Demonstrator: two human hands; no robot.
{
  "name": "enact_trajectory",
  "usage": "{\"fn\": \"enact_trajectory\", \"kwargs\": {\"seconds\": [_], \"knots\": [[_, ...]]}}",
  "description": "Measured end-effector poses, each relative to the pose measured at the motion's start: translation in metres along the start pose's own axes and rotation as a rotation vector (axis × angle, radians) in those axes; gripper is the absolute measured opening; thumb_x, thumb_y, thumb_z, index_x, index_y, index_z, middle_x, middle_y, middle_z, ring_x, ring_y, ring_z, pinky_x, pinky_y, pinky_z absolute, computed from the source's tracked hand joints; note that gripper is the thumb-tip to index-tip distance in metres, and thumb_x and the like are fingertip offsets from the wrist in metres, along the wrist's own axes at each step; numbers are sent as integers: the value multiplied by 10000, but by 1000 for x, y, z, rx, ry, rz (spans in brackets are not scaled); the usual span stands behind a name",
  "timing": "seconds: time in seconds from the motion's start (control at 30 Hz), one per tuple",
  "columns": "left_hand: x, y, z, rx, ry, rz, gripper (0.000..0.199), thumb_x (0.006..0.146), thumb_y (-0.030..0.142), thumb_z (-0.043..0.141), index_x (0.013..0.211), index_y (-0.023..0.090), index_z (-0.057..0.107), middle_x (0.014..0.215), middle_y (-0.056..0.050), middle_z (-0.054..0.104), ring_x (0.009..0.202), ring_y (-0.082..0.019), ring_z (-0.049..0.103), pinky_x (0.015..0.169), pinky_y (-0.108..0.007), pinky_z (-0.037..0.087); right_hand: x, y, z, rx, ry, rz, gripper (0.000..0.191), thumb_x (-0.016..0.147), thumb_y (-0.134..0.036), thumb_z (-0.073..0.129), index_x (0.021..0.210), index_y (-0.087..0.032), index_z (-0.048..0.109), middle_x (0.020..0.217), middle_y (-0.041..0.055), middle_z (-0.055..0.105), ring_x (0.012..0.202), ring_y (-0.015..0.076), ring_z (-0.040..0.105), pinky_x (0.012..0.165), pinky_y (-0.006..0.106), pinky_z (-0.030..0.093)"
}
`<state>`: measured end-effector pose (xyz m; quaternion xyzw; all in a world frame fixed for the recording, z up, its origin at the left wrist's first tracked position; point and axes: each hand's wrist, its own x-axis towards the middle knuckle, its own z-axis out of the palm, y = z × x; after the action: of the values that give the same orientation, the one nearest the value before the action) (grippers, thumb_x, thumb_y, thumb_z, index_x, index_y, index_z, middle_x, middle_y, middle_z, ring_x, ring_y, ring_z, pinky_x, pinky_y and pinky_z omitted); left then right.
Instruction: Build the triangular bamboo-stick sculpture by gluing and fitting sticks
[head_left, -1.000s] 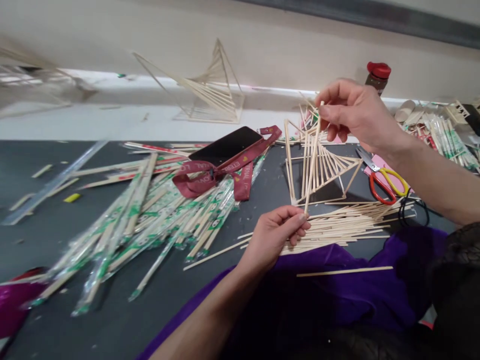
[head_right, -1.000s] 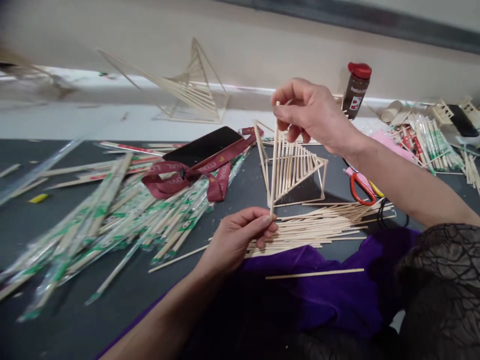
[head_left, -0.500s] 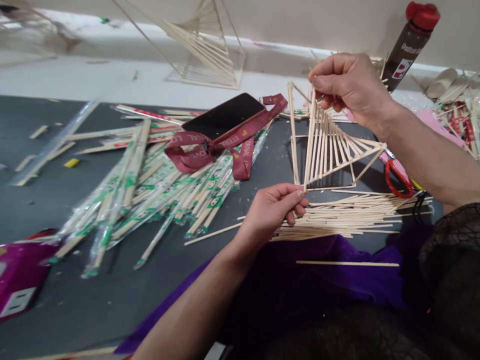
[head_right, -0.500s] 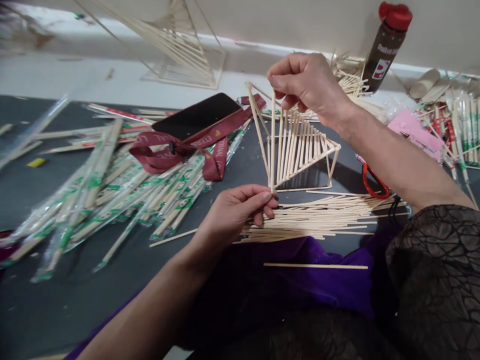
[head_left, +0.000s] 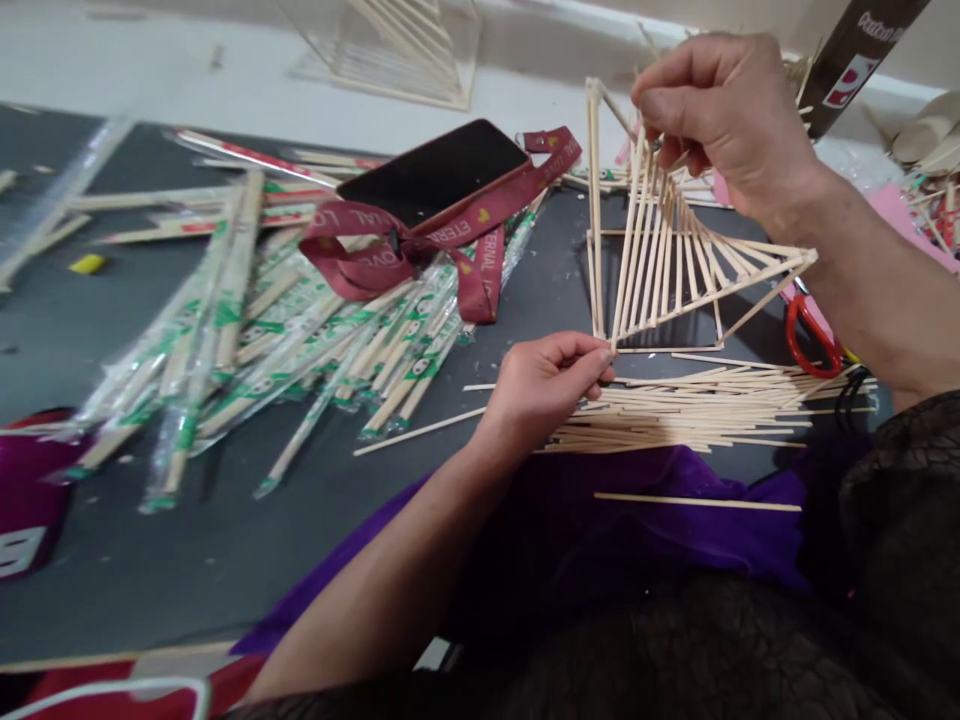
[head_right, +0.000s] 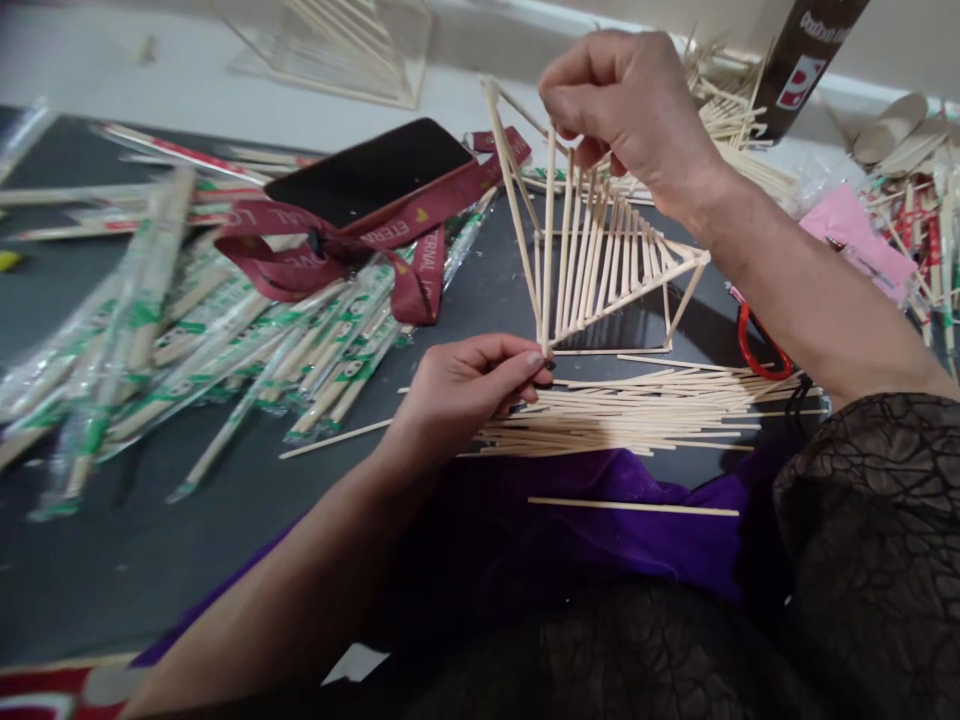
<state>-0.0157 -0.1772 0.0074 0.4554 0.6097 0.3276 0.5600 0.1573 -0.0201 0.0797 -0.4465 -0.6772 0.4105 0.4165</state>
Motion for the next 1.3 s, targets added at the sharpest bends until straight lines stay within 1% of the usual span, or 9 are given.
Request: {"fn": "enact_trajectory", "kwargs": {"seconds": [0.17,0.33,0.47,0.63,0.77,0.9,1.03,1.17,1.3], "knots": [[-1,-2,-2,-8,-1,12,186,723,332,677,738,148,694,624,-19,681,455,-73,521,411,-175,370,-2,0,-2,-24,7,12,96,734,-56,626,758,-85,715,558,-52,644,444,19,564,358,161,281],[-4,-2,-5,-49,4,-2,172,714,324,687,724,152,689,613,-18,677,449,-72,509,405,-178,368,-5,-1,-4,-55,6,19,105,770,-33,615,770,-86,706,534,-61,610,417,1,516,365,169,271],[-6,-1,-6,-64,-13,-20,168,710,321,695,721,154,688,605,-13,670,441,-65,495,386,-173,343,-6,-2,-1,-76,19,56,90,779,-44,617,771,-92,693,574,-42,613,452,16,520,388,185,273],[-7,-4,-7,-135,-48,-44,200,717,331,684,783,143,694,633,-22,681,463,-71,521,385,-166,341,-3,5,0,-64,7,55,58,783,-73,639,779,-90,695,598,-26,631,469,32,537,396,202,264],[-8,-4,-8,-166,-61,-66,219,717,339,672,792,133,678,630,-22,677,460,-67,512,383,-162,337,-4,7,0,-50,14,97,88,789,-72,642,750,-137,687,605,-41,638,497,29,526,413,195,303],[-6,-2,-8,-149,-89,-95,228,694,338,684,797,136,662,613,-7,669,413,-46,461,371,-159,315,-8,4,1,-40,28,78,132,753,-107,661,660,-200,677,611,-19,631,505,79,531,423,235,343],[-2,-4,-6,-126,-77,-104,218,683,319,680,799,137,654,615,-8,670,388,-37,438,360,-162,296,-8,1,1,-33,28,47,120,745,-117,660,665,-203,686,625,-4,624,507,90,516,467,253,385],[3,-9,-5,-25,-7,-50,251,695,343,655,838,137,671,638,-18,670,427,-61,495,362,-171,302,-6,2,1,-60,46,30,109,750,-123,657,679,-196,696,613,-12,608,514,82,486,556,265,465],[8,-16,-5,112,21,33,280,725,385,616,851,146,690,664,-24,682,496,-94,562,408,-186,368,-3,10,1,-101,55,4,70,761,-185,659,712,-186,709,650,-7,636,549,90,528,569,255,481]]}}
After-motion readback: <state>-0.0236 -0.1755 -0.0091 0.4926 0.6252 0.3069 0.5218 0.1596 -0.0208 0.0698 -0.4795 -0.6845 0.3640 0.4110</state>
